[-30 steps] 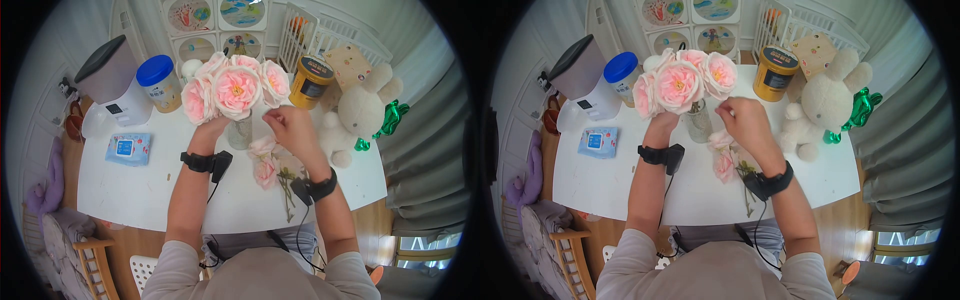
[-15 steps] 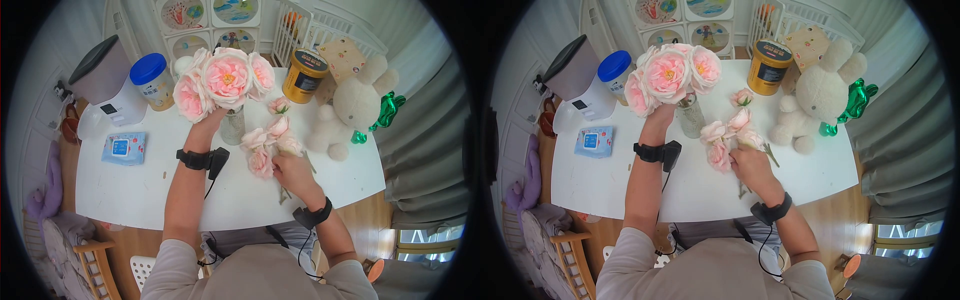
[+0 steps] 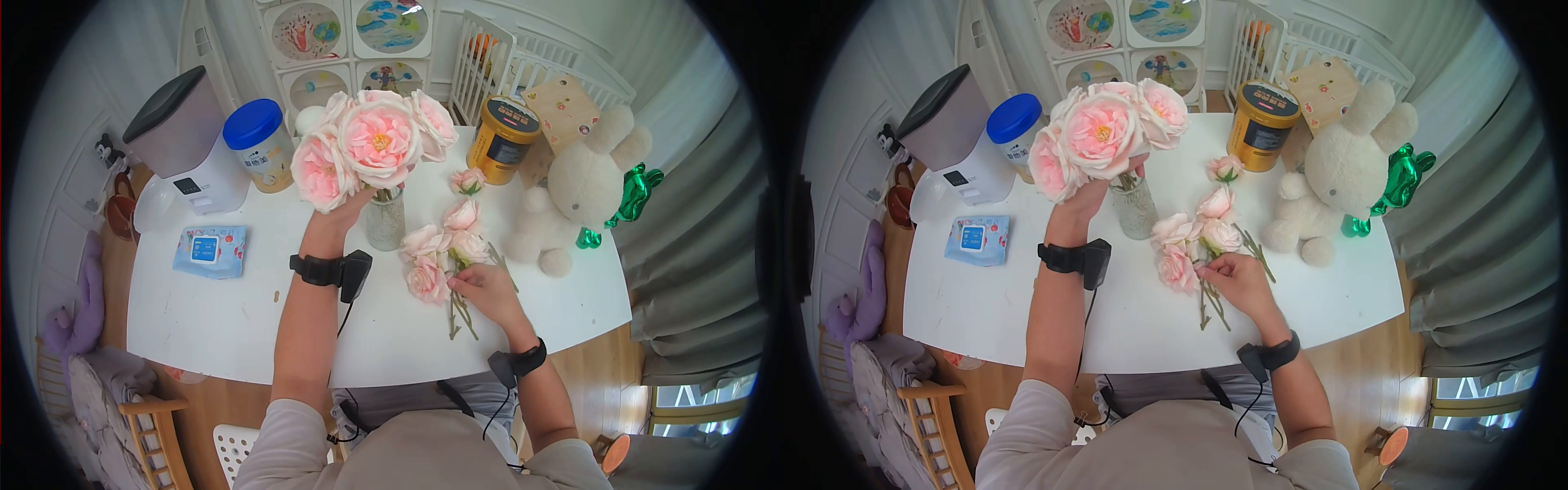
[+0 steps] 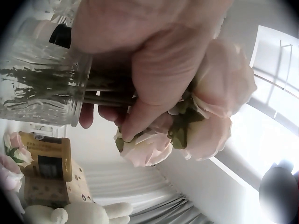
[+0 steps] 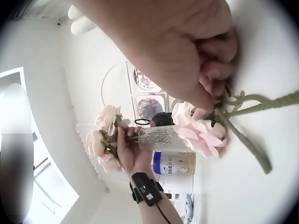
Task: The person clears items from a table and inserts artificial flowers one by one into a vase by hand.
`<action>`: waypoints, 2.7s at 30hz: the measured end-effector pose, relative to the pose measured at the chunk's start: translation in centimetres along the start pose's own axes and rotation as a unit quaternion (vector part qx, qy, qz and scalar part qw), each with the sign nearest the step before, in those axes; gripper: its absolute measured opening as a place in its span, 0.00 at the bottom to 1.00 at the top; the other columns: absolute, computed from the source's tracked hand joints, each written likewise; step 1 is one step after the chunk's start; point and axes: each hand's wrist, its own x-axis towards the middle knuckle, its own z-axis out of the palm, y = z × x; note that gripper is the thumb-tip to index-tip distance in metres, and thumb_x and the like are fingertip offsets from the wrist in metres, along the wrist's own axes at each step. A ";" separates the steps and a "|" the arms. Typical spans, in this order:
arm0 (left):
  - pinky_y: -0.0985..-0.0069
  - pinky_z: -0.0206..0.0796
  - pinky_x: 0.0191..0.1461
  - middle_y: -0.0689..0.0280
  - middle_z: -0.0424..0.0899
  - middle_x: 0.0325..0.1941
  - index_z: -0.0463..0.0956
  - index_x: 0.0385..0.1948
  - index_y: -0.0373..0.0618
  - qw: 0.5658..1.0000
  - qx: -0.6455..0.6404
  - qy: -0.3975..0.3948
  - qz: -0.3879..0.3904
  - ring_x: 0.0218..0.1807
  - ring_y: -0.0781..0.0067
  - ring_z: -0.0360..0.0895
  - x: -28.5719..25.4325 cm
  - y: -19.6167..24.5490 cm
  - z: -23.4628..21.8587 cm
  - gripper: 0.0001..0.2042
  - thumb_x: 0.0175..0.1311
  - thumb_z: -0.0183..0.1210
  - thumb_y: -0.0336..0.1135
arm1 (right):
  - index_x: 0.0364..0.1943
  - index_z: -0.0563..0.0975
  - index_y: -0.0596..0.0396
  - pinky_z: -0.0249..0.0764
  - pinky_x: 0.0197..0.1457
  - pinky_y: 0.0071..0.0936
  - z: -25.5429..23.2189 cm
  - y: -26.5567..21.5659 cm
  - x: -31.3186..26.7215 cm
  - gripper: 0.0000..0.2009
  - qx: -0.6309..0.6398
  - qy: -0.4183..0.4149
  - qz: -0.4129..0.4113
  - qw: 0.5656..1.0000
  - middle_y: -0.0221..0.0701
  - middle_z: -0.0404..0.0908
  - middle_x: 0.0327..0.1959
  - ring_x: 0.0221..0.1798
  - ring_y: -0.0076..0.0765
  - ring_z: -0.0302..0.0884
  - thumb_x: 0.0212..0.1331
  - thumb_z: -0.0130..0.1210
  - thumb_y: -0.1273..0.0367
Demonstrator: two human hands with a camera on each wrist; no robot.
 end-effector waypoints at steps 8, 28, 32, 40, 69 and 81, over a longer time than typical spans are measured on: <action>0.69 0.69 0.70 0.63 0.75 0.67 0.65 0.68 0.45 0.998 -0.059 -0.002 0.027 0.66 0.70 0.73 -0.3 -1.1 -1.1 0.36 0.56 0.73 0.23 | 0.37 0.83 0.58 0.53 0.19 0.15 -2.7 -1.9 -0.7 0.05 0.295 -0.021 0.049 0.954 0.20 0.78 0.26 0.19 0.12 0.64 0.61 0.67 0.73; 0.64 0.64 0.76 0.64 0.72 0.72 0.65 0.70 0.48 0.924 -0.380 0.016 -0.036 0.71 0.64 0.71 -1.8 3.6 -0.1 0.36 0.59 0.74 0.36 | 0.41 0.85 0.59 0.80 0.46 0.32 2.0 -14.1 8.7 0.15 0.049 0.213 -0.407 0.887 0.41 0.89 0.39 0.43 0.47 0.88 0.48 0.73 0.71; 0.64 0.63 0.77 0.64 0.72 0.72 0.66 0.70 0.48 0.990 0.087 0.023 0.109 0.72 0.64 0.70 -2.4 3.8 -0.5 0.39 0.57 0.76 0.44 | 0.45 0.82 0.63 0.80 0.49 0.31 1.3 -14.0 9.1 0.15 -0.025 0.138 -0.357 0.923 0.37 0.89 0.37 0.44 0.39 0.88 0.54 0.70 0.72; 0.70 0.70 0.68 0.59 0.77 0.67 0.73 0.64 0.44 0.921 0.306 0.106 0.218 0.67 0.63 0.75 -1.9 4.1 0.6 0.36 0.51 0.78 0.40 | 0.39 0.84 0.63 0.81 0.38 0.34 -3.1 -13.1 6.2 0.09 0.125 0.019 -0.154 0.980 0.45 0.87 0.31 0.33 0.43 0.89 0.55 0.67 0.74; 0.67 0.65 0.72 0.61 0.79 0.65 0.72 0.65 0.40 0.995 -0.085 0.053 0.017 0.67 0.64 0.74 -0.9 -1.3 -0.3 0.29 0.58 0.68 0.24 | 0.46 0.81 0.65 0.85 0.40 0.28 -2.2 -14.6 3.5 0.08 0.299 0.141 -0.292 0.897 0.35 0.85 0.38 0.36 0.30 0.87 0.64 0.59 0.81; 0.68 0.64 0.73 0.61 0.78 0.66 0.74 0.63 0.40 0.995 -0.066 0.041 0.063 0.67 0.64 0.73 -1.2 -1.8 -1.4 0.25 0.62 0.65 0.24 | 0.51 0.81 0.62 0.77 0.46 0.27 2.6 -13.7 8.4 0.13 0.116 0.181 -0.390 0.895 0.35 0.85 0.47 0.45 0.31 0.83 0.61 0.60 0.78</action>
